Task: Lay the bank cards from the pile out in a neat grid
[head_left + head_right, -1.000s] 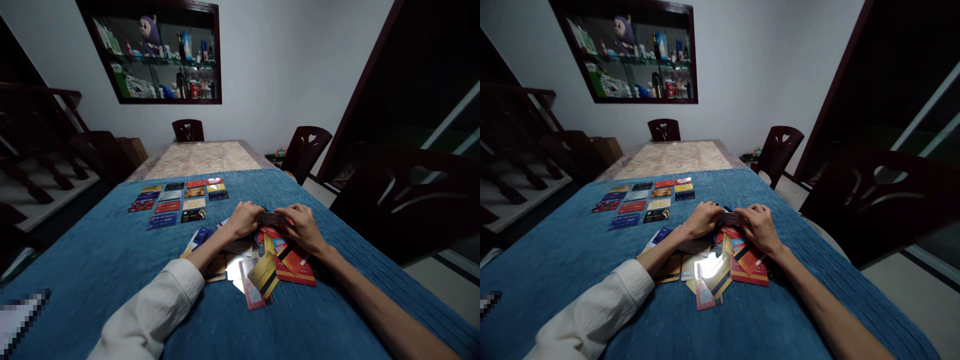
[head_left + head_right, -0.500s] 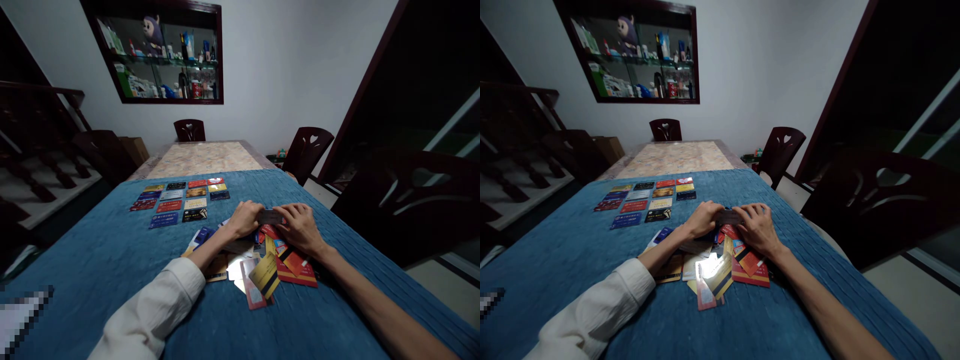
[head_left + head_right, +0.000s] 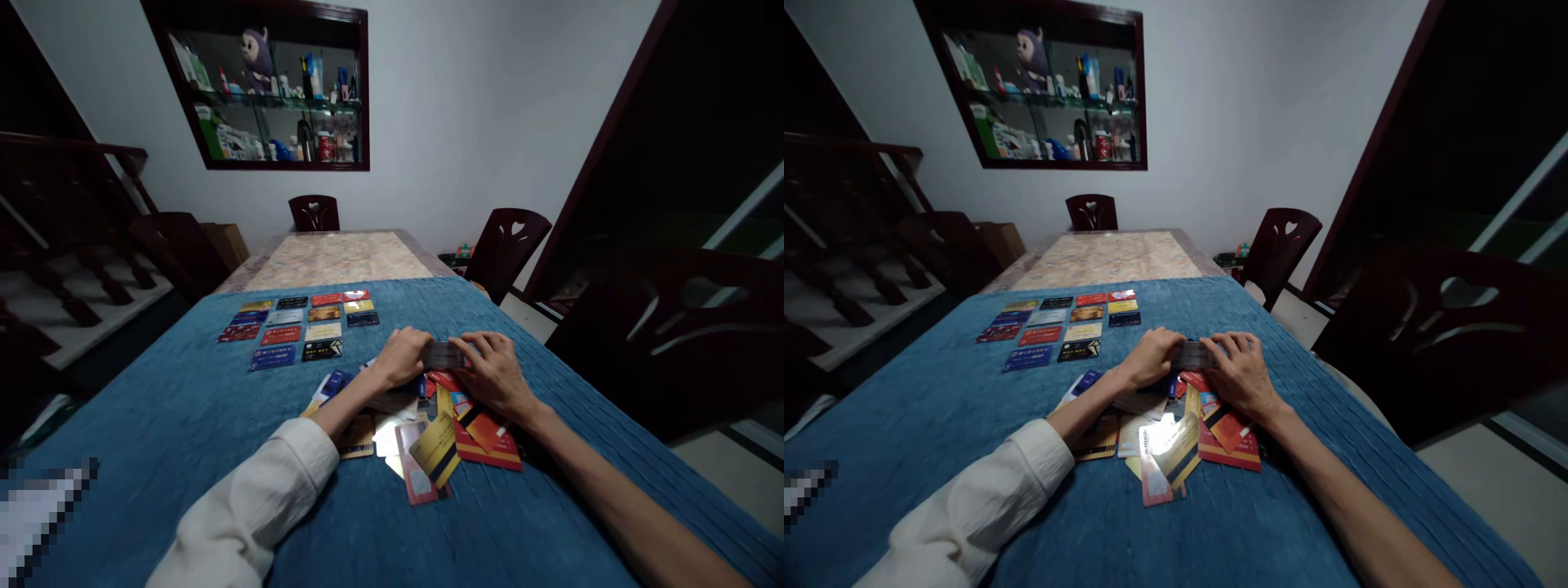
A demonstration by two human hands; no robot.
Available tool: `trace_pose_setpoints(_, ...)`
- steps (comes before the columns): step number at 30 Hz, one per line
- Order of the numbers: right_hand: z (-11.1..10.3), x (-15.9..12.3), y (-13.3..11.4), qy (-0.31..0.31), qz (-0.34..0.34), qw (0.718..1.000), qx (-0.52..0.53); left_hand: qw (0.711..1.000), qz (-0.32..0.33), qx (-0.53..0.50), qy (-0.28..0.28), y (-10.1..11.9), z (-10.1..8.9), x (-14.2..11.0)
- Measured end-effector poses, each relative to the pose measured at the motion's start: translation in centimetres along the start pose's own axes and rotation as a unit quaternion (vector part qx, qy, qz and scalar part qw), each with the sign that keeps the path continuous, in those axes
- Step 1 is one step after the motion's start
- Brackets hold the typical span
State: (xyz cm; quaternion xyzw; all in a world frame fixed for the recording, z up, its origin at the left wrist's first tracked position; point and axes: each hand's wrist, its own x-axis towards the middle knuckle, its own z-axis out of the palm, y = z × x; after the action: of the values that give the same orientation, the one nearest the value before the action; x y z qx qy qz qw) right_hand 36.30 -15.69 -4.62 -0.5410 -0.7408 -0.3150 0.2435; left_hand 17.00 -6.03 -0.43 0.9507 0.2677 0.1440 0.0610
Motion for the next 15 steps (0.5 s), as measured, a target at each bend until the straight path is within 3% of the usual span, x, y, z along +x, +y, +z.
trace_pose_setpoints(15, -0.3, 0.0, 0.1, -0.019, 0.004, 1.000, 0.005, 0.990, 0.034, 0.130, 0.030, 0.5, -0.4, -1.6)
